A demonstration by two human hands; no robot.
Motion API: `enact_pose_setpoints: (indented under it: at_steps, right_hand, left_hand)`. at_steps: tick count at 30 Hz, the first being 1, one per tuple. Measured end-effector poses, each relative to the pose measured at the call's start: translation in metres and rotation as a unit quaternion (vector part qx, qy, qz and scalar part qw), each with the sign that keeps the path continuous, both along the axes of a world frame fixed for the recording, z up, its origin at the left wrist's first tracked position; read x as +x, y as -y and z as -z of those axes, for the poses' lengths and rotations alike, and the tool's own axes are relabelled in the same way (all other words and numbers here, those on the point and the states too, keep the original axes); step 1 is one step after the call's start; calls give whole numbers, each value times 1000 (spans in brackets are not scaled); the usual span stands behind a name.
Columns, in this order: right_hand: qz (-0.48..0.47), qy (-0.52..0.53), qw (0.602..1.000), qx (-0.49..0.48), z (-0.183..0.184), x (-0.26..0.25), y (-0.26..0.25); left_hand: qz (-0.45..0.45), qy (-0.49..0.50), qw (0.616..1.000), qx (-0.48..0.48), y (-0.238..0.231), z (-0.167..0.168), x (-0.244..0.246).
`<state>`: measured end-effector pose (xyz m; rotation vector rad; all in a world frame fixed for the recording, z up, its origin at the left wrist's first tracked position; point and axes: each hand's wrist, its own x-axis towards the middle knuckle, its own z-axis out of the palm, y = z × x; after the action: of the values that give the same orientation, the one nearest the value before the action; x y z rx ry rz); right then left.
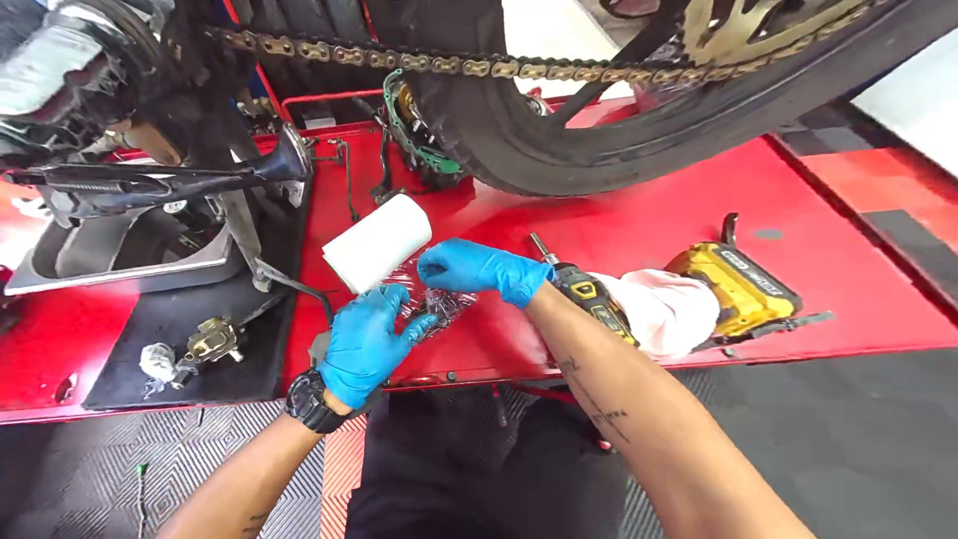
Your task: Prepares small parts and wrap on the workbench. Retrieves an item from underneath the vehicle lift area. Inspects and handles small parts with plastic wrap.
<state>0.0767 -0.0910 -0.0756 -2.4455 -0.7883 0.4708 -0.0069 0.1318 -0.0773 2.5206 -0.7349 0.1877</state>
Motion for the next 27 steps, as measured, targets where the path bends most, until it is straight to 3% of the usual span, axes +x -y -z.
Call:
enact_pose_setpoints:
  at_steps: [3,6,12,15,18,21,23,27]
  right_hand:
    - [-2,-18,1000,-16,-1,10,-6]
    - [-1,-30,999,-33,4,18,-11]
    - [28,-87,994,60,-8,13,13]
    - [25,-122,991,50,-10,4,26]
    - [22,-108,994,15,-3,4,28]
    - [31,-95,994,47,4,7,21]
    - [28,-85,995,49,10,12,15]
    - [31,-38,999,2,13,12,2]
  left_hand:
    - [8,-12,998,64,13,-4,-4]
    - [8,-89,988,128,21,-4,0]
    - [-34,-203,971,119,20,-7,16]
    - [-56,-220,968,103,14,-6,21]
    - [-41,-146,988,21,9,1,19]
    - [90,1,993,-76,10,17,15]
    - [144,1,989,-11,16,17,12]
    - [135,-144,960,198,30,4,13]
